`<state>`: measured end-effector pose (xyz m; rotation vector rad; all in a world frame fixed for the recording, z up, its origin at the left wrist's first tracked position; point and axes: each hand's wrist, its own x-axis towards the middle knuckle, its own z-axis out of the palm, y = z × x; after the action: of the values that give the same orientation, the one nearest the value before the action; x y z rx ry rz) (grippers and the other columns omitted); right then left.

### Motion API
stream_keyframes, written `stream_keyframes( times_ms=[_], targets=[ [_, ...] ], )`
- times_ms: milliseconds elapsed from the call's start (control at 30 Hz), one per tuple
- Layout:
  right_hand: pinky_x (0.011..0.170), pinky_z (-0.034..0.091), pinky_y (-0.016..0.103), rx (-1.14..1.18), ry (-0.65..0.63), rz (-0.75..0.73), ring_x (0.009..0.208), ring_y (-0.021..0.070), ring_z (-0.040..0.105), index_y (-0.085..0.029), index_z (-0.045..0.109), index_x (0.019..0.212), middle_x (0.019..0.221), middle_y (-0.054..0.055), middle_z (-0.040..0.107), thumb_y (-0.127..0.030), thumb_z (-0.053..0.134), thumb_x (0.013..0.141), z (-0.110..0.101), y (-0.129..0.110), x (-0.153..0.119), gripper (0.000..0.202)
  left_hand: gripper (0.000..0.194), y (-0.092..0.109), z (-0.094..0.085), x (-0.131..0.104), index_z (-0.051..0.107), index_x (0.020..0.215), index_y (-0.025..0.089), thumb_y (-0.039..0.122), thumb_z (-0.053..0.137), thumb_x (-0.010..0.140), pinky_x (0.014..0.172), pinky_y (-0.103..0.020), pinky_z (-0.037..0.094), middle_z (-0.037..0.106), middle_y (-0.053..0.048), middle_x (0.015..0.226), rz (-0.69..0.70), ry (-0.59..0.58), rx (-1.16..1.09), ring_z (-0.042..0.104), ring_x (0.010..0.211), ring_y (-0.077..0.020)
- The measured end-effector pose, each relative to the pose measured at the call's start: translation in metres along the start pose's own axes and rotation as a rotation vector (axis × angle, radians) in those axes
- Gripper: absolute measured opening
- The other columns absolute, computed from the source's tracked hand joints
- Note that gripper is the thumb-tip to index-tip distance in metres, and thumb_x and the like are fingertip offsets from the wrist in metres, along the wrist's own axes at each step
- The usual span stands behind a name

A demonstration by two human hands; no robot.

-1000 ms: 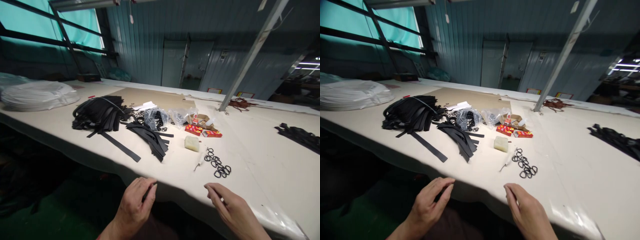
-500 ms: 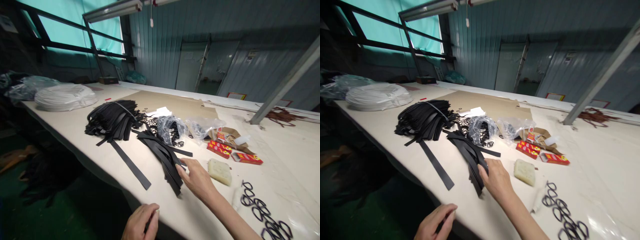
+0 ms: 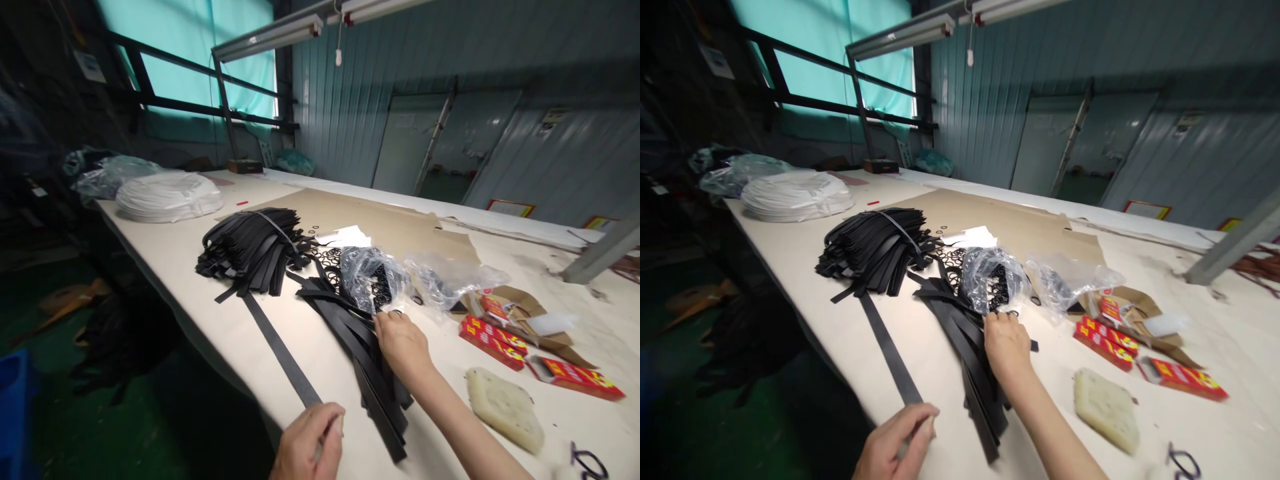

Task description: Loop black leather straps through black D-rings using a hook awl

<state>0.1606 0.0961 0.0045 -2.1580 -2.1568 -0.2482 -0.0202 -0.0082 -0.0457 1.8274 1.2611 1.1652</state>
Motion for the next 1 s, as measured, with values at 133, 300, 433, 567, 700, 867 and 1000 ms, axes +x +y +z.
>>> stream_keyframes(
  times_ms=[133,300,433,567,700,867,1000],
  targets=[
    [0.068,0.047,0.033,0.003,0.021,-0.002,0.078,0.0171,0.059,-0.014,0.061,0.083,0.081,0.004,0.063,-0.022,0.046,0.090,-0.022,0.004,-0.010,0.018,0.020,0.017,0.006,0.019,0.064,0.083,0.017,0.030,0.049,0.084,0.063,-0.025,0.047,0.065,-0.005,0.069,-0.161,-0.102,-0.187,0.061,0.066,-0.0179],
    [0.058,0.043,0.029,0.028,0.068,-0.007,0.083,0.0224,0.056,-0.016,0.059,0.091,0.086,0.010,0.062,-0.018,0.042,0.089,-0.050,-0.006,-0.068,0.018,0.032,0.045,0.016,0.029,0.060,0.097,0.012,0.039,0.049,0.084,0.077,-0.030,0.050,0.069,-0.011,0.084,-0.641,-0.238,-0.797,0.064,0.080,-0.0206],
    [0.051,0.043,0.027,0.097,0.092,-0.120,0.074,0.0194,0.055,-0.016,0.057,0.103,0.083,0.005,0.062,-0.016,0.052,0.080,-0.046,-0.017,-0.135,0.023,0.021,0.058,0.031,0.039,0.056,0.101,0.013,0.023,0.043,0.089,0.069,-0.031,0.054,0.068,-0.012,0.087,-0.883,-0.161,-1.059,0.065,0.080,-0.0197],
    [0.037,0.036,0.027,0.250,0.280,-0.154,0.057,0.0192,0.054,-0.014,0.058,0.095,0.067,0.003,0.059,-0.016,0.053,0.079,-0.027,-0.010,-0.195,0.016,0.019,0.063,0.047,0.042,0.056,0.087,0.009,0.007,0.037,0.088,0.058,-0.027,0.055,0.065,-0.012,0.076,-0.924,0.046,-1.045,0.065,0.065,-0.0156],
    [0.035,0.037,0.025,0.392,0.249,-0.167,0.052,0.0171,0.056,-0.019,0.058,0.086,0.062,0.001,0.058,-0.020,0.048,0.084,-0.021,0.014,-0.233,0.010,0.016,0.070,0.060,0.033,0.057,0.087,0.013,0.013,0.041,0.087,0.033,-0.012,0.036,0.050,0.003,0.053,-0.815,0.075,-1.033,0.044,0.037,-0.0046],
    [0.060,0.049,0.023,0.546,0.152,0.060,0.066,0.0149,0.059,-0.020,0.057,0.091,0.077,0.004,0.061,-0.020,0.035,0.091,-0.023,0.075,-0.254,0.022,0.029,0.085,0.084,0.011,0.059,0.089,0.015,0.043,0.054,0.080,0.030,-0.013,0.018,0.033,0.010,0.044,-0.726,-0.149,-0.908,0.024,0.032,-0.0028],
    [0.065,0.050,0.027,0.147,0.073,0.244,0.087,0.0198,0.059,-0.018,0.055,0.104,0.099,0.011,0.060,-0.004,0.037,0.083,-0.009,0.132,-0.240,0.031,0.035,0.099,0.110,0.000,0.058,0.090,0.016,0.048,0.057,0.076,0.035,-0.014,0.021,0.040,0.008,0.050,-0.718,-0.293,-0.742,0.031,0.039,-0.0040]
  ],
)
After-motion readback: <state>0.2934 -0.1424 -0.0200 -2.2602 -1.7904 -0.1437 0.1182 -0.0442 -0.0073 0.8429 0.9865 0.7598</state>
